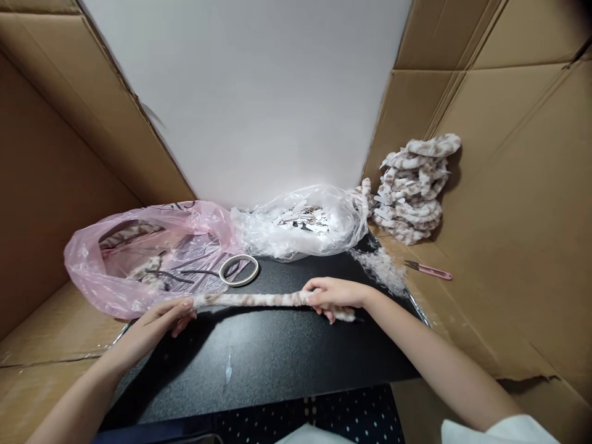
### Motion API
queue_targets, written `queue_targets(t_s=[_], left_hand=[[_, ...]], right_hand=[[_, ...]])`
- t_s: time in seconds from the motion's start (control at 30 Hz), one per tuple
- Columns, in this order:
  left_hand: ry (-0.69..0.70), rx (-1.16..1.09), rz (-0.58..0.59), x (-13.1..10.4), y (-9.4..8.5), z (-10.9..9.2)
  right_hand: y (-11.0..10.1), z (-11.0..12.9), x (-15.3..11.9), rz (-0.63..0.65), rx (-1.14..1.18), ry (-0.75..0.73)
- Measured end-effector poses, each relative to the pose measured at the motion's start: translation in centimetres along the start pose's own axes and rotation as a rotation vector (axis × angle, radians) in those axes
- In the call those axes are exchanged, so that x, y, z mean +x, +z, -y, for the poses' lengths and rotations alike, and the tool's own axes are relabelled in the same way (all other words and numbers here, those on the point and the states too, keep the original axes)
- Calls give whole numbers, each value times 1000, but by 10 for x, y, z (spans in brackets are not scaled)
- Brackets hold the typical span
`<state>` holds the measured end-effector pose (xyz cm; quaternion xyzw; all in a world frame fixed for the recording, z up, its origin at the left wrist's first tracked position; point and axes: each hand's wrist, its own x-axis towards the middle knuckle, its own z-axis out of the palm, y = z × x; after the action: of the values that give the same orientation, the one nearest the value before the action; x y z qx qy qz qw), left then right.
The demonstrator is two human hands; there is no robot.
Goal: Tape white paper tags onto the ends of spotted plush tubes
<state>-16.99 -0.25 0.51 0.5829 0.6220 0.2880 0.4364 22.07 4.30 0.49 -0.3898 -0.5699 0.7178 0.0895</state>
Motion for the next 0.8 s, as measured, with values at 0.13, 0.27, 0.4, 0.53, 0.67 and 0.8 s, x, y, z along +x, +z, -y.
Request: queue_targets(t_s=[0.13,0.27,0.4,0.53,0.67,0.8], left_hand=[[75,300,-8,-7,1,1],[194,573,-85,-9,9,4],[204,866,-150,-13,2,10],[183,955,-157,-22,-14,23],[171,976,-195,-33,-26,36],[196,969,-196,-40,-40,42]], right_hand=[[-3,-11,-31,-178,-340,-50],[5,-22,-51,-375,-601,-183],[8,-34,-59,-465,-609,-173],[5,-40,-65,-456,-582,-200],[5,-40,-70,-446,-631,-201],[5,-45,-77,-469,-804,-182]])
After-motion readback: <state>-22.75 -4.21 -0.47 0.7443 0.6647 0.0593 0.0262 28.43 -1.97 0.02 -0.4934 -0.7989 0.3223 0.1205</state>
